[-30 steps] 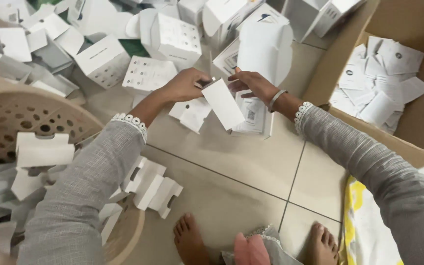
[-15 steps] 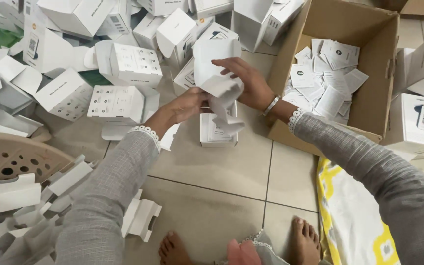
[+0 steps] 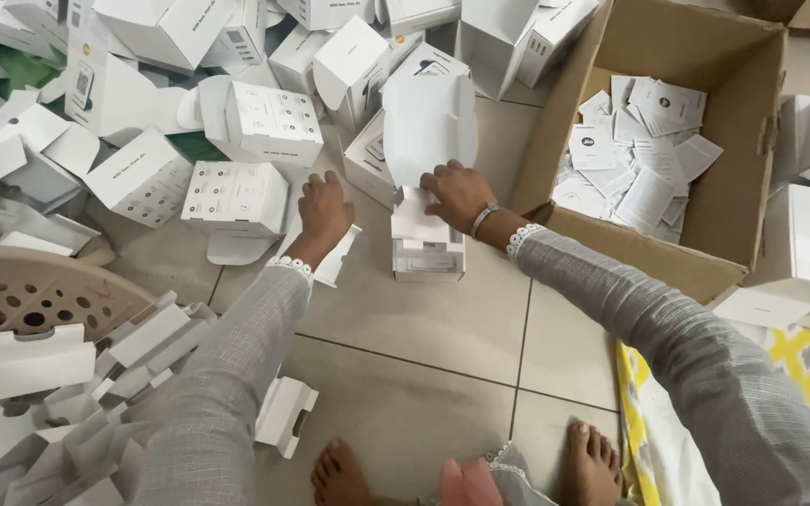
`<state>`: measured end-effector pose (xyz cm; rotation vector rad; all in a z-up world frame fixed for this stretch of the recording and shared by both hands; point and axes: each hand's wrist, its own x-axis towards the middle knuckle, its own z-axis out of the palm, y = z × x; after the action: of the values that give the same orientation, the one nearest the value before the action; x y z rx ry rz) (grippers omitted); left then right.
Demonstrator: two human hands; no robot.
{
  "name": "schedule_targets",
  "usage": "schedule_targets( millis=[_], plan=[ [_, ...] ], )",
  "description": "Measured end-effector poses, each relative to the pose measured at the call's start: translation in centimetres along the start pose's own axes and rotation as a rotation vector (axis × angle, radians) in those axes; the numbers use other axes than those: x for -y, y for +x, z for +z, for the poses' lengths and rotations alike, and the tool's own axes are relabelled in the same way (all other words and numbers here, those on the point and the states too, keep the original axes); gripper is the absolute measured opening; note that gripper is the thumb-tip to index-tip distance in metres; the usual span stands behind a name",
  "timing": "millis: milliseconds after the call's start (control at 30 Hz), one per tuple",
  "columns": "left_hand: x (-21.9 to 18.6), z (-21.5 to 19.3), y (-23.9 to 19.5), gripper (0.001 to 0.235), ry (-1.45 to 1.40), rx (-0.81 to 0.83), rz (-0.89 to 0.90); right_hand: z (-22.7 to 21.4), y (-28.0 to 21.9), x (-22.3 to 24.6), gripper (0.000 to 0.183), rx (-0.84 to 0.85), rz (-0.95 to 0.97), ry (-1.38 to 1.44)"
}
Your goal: The person packs leaflets and product documentation into small white electronic device boxes.
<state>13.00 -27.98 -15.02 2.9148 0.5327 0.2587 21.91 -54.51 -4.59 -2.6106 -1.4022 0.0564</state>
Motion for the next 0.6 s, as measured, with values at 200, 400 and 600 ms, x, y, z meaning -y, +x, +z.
schedule_targets(
  millis=[200,400,600],
  plan=[
    [-1.9,-6.5,-6.4,0.126,0.125,0.467,-0.164,4.6,1.1,0.7,0.041,0.067,-0.006,-0.151],
    [0.7,-1.6,-7.9,0.140,0.297,0.443,-0.130,8.6,2.8,0.8,0.019,0.069,0.096,-0.302],
    [-0.1,-2.3,-7.8,0.129,0.263,0.424,-0.093,8.6,4.2,1.6,0.021,0.215,0.211,-0.340]
  ],
)
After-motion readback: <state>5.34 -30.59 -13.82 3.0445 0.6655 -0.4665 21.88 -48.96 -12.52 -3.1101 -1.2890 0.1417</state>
